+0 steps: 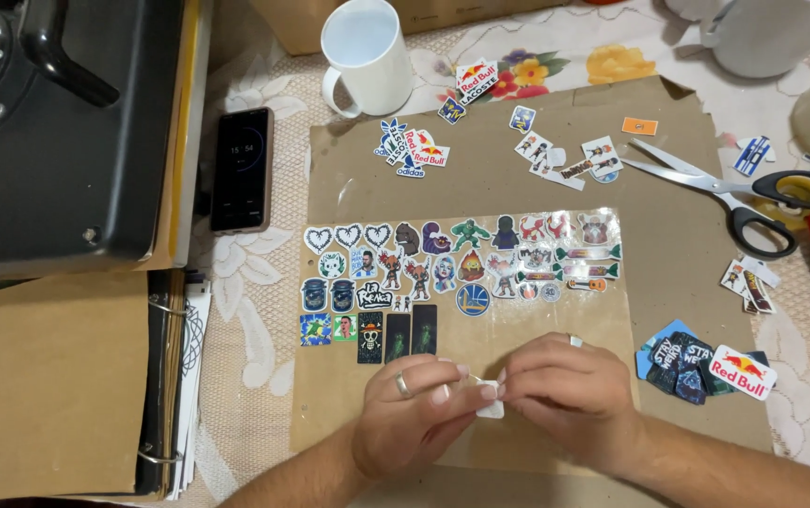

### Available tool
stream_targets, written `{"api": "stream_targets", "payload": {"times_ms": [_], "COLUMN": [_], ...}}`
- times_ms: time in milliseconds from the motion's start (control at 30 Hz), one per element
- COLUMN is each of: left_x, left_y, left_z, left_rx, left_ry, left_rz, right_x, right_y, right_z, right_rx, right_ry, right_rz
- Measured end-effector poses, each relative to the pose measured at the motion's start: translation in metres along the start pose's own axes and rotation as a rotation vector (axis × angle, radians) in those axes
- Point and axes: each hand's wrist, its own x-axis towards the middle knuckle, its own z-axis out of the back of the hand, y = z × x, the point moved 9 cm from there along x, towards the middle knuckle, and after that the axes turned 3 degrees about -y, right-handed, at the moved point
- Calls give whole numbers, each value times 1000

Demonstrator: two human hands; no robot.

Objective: Cutting out individual stickers from a printed sheet using scissors and arranging them on a workspace.

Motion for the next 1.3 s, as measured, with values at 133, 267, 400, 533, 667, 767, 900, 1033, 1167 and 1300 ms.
{"api": "stream_targets", "payload": {"times_ms": [133,267,400,533,667,767,900,1033,1167,1300], "left_x": [4,1,-3,-10,-16,-18,-17,-21,-22,-22], "left_y": [-13,-11,-5,13,34,47,55,57,59,57], "left_z": [6,8,7,6,-5,-7,-16,-20,-16,-10], "left_rx": [62,48,34,-220,-428,-519,-515,-522,-654,-748], "left_ry": [-86,-81,-99,-215,-218,-207,-57,4,-67,-156], "left_rz": [-92,-79,-35,109,423,623,813,941,1086,982], "right_x": [6,10,0,-8,-29,-22,13,16,-2,-6], "right_y": [19,26,11,-21,-56,-60,-39,-38,-58,-53], "right_z": [2,3,-6,-7,-12,-8,-6,-11,-11,-7], "right_rx": [-39,-44,-37,301,438,377,174,93,242,295], "right_ry": [-6,-7,73,-18,-87,-40,168,289,251,196], "right_rz": [126,153,63,-315,-629,-783,-562,-609,-874,-1009]}}
